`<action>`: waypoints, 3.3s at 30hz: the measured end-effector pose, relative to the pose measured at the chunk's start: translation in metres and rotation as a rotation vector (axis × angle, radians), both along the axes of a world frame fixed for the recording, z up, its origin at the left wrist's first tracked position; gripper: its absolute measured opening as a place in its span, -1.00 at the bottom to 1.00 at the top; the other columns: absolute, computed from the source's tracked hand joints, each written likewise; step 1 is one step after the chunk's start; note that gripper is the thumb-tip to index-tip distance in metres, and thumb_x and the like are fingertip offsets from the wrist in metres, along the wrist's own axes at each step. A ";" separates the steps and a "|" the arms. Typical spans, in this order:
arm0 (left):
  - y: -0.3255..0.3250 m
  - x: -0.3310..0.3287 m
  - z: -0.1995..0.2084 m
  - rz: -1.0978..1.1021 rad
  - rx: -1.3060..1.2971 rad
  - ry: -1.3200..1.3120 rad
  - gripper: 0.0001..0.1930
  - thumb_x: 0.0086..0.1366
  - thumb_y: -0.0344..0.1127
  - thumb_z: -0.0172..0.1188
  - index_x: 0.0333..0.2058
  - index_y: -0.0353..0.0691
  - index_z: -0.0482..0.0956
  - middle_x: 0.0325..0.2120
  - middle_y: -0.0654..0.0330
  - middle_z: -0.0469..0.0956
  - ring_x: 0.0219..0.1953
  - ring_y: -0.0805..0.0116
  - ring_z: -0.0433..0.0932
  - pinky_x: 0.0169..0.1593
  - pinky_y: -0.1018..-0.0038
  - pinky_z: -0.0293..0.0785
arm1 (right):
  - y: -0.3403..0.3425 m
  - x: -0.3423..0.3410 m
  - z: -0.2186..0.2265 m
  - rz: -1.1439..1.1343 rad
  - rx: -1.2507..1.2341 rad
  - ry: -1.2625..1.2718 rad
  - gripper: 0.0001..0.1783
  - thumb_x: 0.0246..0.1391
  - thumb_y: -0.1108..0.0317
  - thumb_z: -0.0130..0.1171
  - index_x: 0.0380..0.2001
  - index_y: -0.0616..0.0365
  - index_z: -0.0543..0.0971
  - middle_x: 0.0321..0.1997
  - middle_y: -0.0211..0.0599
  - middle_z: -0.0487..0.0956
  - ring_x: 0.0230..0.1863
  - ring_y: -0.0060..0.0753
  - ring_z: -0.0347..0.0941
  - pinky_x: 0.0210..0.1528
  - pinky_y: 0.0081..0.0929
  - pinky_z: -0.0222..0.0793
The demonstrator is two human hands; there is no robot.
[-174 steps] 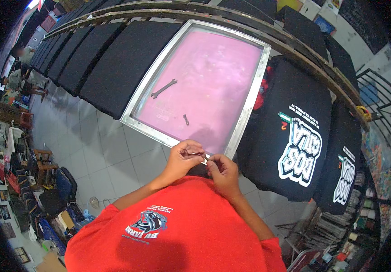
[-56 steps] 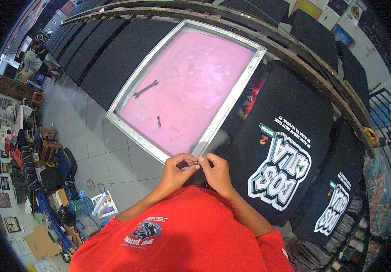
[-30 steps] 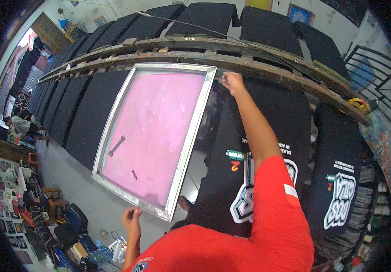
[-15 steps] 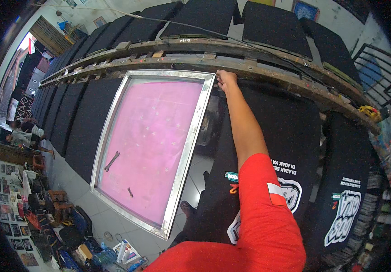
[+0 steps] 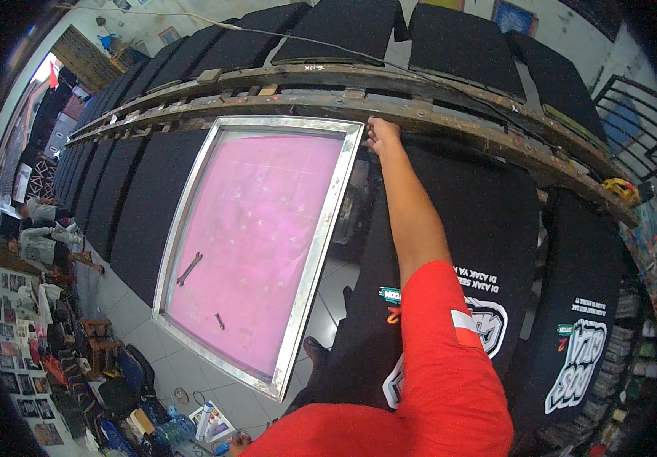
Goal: The person adjusts and secures a screen printing frame on a press, using a wrench to tighten bolts on the frame.
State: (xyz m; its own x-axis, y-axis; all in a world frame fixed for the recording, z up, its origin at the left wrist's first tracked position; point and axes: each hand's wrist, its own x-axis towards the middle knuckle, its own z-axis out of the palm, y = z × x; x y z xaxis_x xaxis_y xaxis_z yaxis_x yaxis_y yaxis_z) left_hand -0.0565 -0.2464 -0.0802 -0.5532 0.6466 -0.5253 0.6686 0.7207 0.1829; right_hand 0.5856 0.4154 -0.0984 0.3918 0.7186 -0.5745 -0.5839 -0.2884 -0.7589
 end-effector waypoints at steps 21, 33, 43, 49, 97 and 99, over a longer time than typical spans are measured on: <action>0.313 0.265 0.165 -0.658 0.853 -0.907 -0.83 0.12 -0.40 0.23 -0.31 -0.36 0.56 -0.56 0.30 0.49 -0.51 0.59 0.40 -0.40 0.61 0.36 | -0.364 -0.234 0.174 0.287 0.554 0.208 -0.86 0.16 0.37 0.07 -0.27 0.20 0.48 -0.34 -0.40 0.48 -0.31 -0.59 0.41 -0.14 -0.54 0.41; 0.263 0.164 0.170 -0.629 0.897 -1.038 -0.89 0.14 -0.42 0.20 -0.46 -0.37 0.60 -0.67 0.30 0.49 -0.61 0.64 0.34 -0.51 0.62 0.27 | -0.434 -0.368 0.168 0.022 0.544 0.119 -0.80 0.17 0.38 0.05 -0.19 0.25 0.49 -0.23 -0.35 0.49 -0.16 -0.54 0.40 -0.04 -0.49 0.33; 0.254 0.105 0.171 -0.678 0.914 -1.067 -0.87 0.13 -0.39 0.19 -0.45 -0.37 0.59 -0.63 0.24 0.55 -0.58 0.62 0.43 -0.47 0.61 0.34 | -0.449 -0.421 0.161 0.110 0.535 0.070 -0.72 0.20 0.29 0.00 -0.15 0.30 0.47 -0.17 -0.23 0.52 -0.16 -0.41 0.46 -0.01 -0.39 0.34; 0.258 0.088 0.167 -0.687 0.915 -1.050 -0.86 0.12 -0.40 0.19 -0.44 -0.39 0.58 -0.63 0.18 0.56 -0.56 0.56 0.48 -0.45 0.59 0.38 | -0.450 -0.444 0.180 0.013 0.533 0.289 -0.72 0.13 0.26 0.12 -0.18 0.22 0.46 -0.16 -0.25 0.52 -0.17 -0.40 0.47 -0.03 -0.39 0.35; 0.509 -0.045 0.039 -1.171 0.896 -0.282 -0.71 0.00 -0.26 0.29 -0.34 -0.27 0.46 -0.39 0.04 0.49 -0.30 0.06 0.50 -0.24 0.23 0.45 | -0.405 -0.490 0.099 -0.420 0.314 -0.111 -0.84 0.18 0.29 0.05 -0.33 0.16 0.49 -0.37 -0.44 0.46 -0.43 -0.64 0.33 -0.34 -0.69 0.29; 0.518 -0.046 0.026 -1.229 0.860 -0.210 -0.70 -0.01 -0.23 0.30 -0.38 -0.28 0.45 -0.38 0.01 0.47 -0.29 0.03 0.50 -0.24 0.21 0.45 | -0.411 -0.490 0.095 -0.456 0.295 -0.079 -0.84 0.18 0.30 0.05 -0.32 0.16 0.48 -0.36 -0.44 0.46 -0.42 -0.63 0.33 -0.33 -0.68 0.30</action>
State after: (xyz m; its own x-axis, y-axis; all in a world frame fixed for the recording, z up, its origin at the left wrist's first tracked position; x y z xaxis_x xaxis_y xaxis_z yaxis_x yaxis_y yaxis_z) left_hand -0.1026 0.2716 -0.0541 0.5773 0.7795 0.2432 0.6667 -0.6220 0.4108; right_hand 0.0961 0.0041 -0.0037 0.7350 0.5921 -0.3305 -0.5378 0.2122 -0.8159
